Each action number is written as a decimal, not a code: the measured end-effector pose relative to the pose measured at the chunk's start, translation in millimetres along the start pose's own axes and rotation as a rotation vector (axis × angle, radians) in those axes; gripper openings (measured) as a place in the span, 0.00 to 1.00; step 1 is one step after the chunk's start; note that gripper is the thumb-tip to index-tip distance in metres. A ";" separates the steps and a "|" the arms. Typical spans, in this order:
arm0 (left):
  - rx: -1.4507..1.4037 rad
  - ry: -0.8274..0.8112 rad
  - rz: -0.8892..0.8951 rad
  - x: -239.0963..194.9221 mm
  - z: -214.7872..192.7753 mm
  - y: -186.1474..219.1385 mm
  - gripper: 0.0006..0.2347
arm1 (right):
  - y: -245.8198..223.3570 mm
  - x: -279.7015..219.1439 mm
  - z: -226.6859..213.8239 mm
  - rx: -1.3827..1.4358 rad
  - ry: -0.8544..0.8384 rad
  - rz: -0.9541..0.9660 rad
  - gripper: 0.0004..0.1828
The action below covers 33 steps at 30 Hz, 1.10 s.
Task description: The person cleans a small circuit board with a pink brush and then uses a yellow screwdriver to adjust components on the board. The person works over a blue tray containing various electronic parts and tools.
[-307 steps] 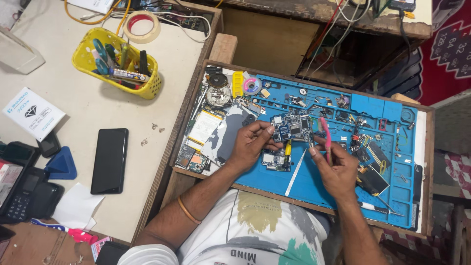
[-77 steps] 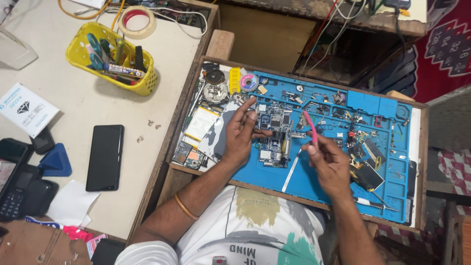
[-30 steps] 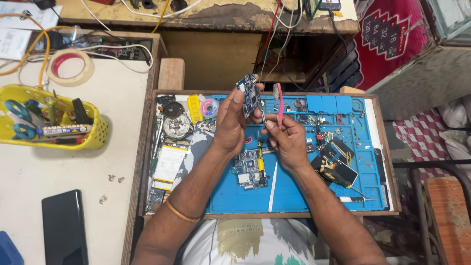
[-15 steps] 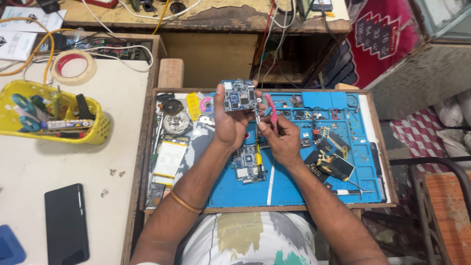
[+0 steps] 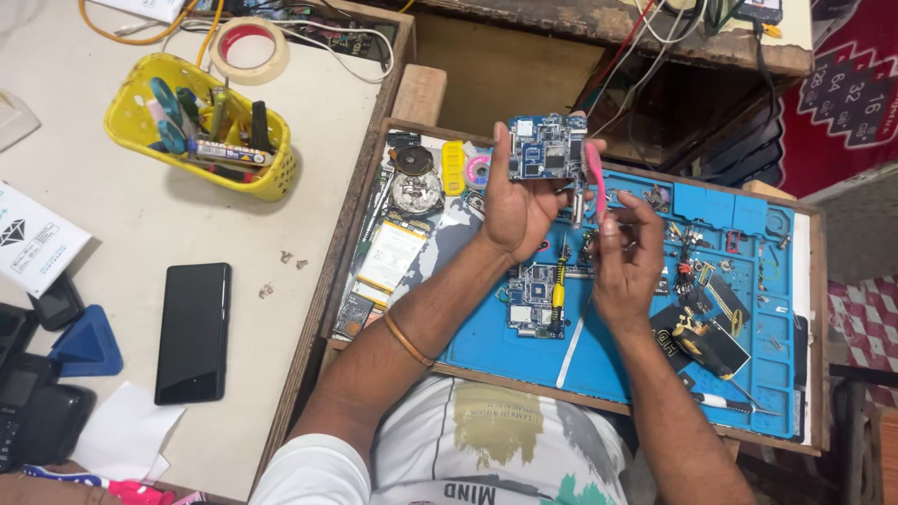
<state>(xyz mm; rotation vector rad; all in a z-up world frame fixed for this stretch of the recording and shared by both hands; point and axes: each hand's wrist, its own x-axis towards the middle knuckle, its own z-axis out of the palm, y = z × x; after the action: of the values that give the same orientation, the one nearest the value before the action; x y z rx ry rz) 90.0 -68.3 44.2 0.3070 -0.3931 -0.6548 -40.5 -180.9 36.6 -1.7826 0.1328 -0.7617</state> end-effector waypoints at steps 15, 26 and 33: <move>0.122 0.050 -0.120 -17.2 25.6 -4.8 0.35 | 14.5 8.9 -9.5 0.283 0.114 0.106 0.22; 0.206 0.230 -0.100 -57.5 32.6 1.0 0.33 | -31.3 -22.8 -34.3 -0.315 -0.109 -0.197 0.19; 0.255 0.246 -0.201 -72.4 25.4 -12.9 0.32 | -56.7 -56.9 -47.0 -0.491 -0.207 -0.143 0.21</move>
<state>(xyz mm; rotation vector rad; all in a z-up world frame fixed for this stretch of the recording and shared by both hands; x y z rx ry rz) 19.4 -35.4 43.0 0.6694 -0.2098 -0.7543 -127.0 -173.5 70.1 -2.3473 0.0568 -0.6767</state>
